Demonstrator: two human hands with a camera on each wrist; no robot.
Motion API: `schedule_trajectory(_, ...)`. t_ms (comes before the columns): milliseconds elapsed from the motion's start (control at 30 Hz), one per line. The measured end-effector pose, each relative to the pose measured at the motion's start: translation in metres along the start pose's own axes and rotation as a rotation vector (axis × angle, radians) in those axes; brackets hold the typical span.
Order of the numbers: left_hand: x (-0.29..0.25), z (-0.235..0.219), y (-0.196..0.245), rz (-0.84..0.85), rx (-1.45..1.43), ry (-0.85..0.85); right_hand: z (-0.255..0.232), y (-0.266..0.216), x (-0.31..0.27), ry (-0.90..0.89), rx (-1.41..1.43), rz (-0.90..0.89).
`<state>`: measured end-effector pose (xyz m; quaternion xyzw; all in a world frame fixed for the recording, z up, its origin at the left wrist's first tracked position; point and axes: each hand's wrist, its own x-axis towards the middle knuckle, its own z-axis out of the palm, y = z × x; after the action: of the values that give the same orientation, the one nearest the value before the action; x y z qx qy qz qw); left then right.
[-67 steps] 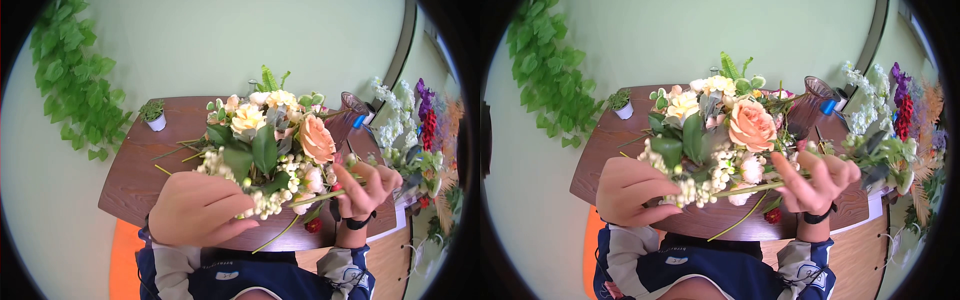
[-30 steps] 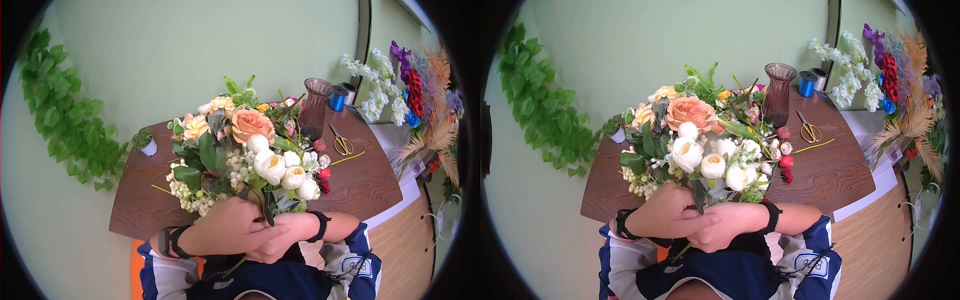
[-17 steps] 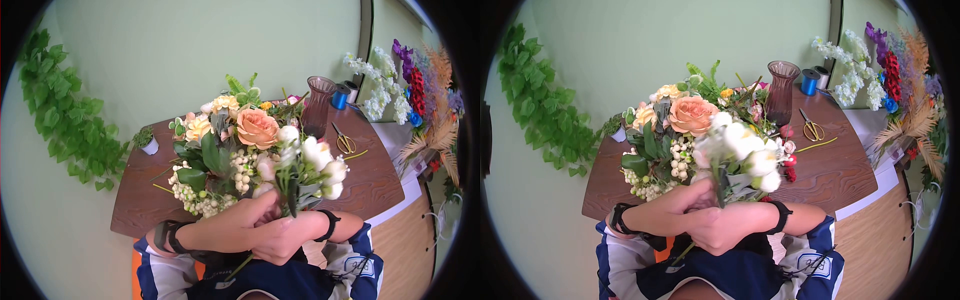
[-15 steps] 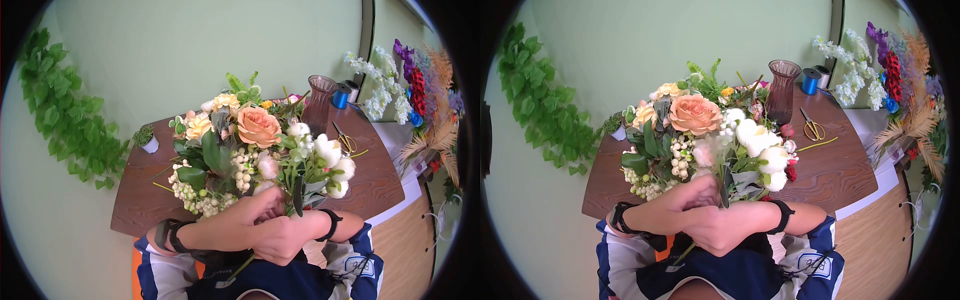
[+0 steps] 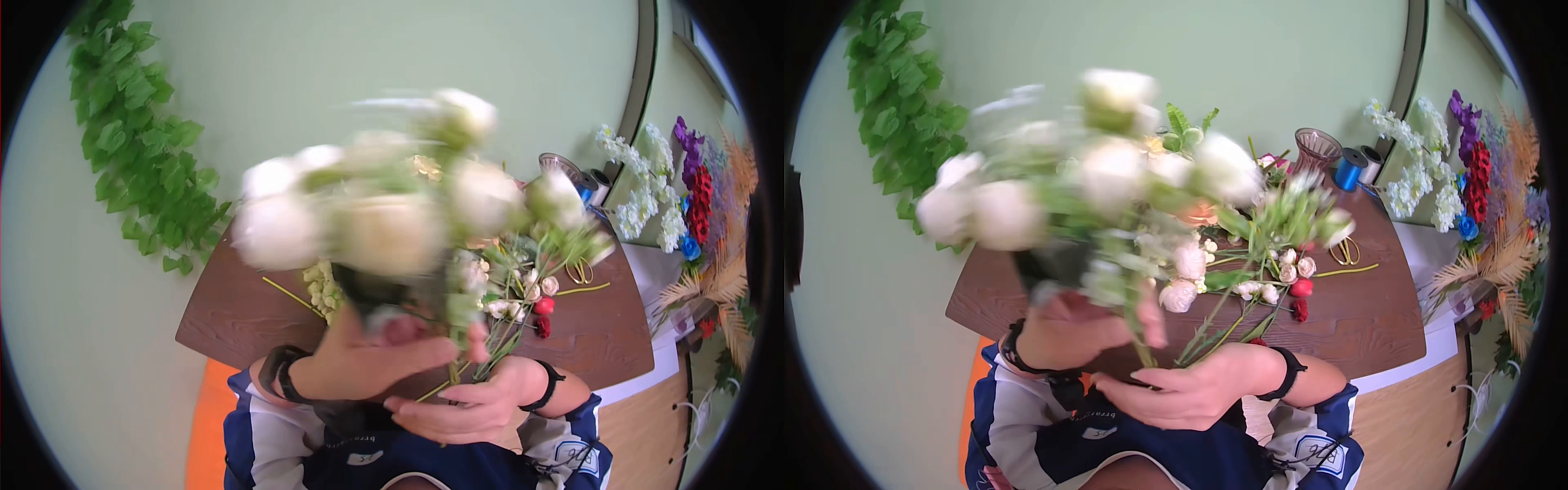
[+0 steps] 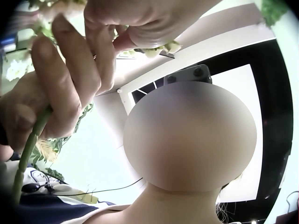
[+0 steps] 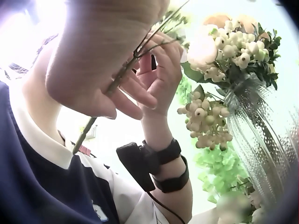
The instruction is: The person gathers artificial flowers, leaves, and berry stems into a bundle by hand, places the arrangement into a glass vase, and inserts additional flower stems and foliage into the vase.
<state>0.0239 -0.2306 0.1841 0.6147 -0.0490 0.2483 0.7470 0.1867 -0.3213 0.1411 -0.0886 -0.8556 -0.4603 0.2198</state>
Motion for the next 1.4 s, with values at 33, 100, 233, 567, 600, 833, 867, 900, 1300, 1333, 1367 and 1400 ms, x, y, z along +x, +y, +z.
schedule_trajectory(33,-0.005,-0.008,-0.005,0.060,-0.099,0.062,0.003,-0.002,0.000,0.085,-0.011,0.020)
schedule_trajectory(100,-0.014,-0.018,0.011,0.212,-0.116,0.083,0.006,-0.006,0.000,0.119,-0.005,0.048)
schedule_trajectory(233,-0.038,-0.042,0.019,0.513,-0.028,0.397,0.012,-0.008,-0.001,0.137,0.082,0.083)
schedule_trajectory(567,-0.145,-0.135,0.030,0.609,-0.033,0.293,0.068,-0.040,0.017,-0.196,0.735,0.546)
schedule_trajectory(600,-0.148,-0.141,0.024,0.607,-0.034,0.303,0.074,-0.042,0.021,-0.170,0.815,0.717)
schedule_trajectory(833,-0.142,-0.177,0.008,0.015,0.207,0.220,0.076,-0.024,0.052,-0.466,0.739,0.957)
schedule_trajectory(867,-0.142,-0.194,-0.002,0.000,0.250,0.220,0.076,-0.021,0.055,-0.454,0.710,0.978)
schedule_trajectory(900,-0.139,-0.202,-0.009,0.034,0.305,0.184,0.075,-0.018,0.055,-0.397,0.699,0.989)
schedule_trajectory(1300,-0.104,-0.225,-0.059,-0.083,-0.282,0.488,0.048,-0.005,0.056,-0.112,0.528,1.142)
schedule_trajectory(1333,-0.101,-0.222,-0.061,-0.140,-0.204,0.541,0.047,-0.004,0.054,-0.110,0.534,1.142)
schedule_trajectory(1367,-0.099,-0.218,-0.062,-0.130,-0.169,0.595,0.046,-0.003,0.051,-0.111,0.492,1.133)
schedule_trajectory(1400,-0.102,-0.222,-0.063,-0.134,-0.167,0.601,0.046,-0.002,0.050,-0.111,0.450,1.125)
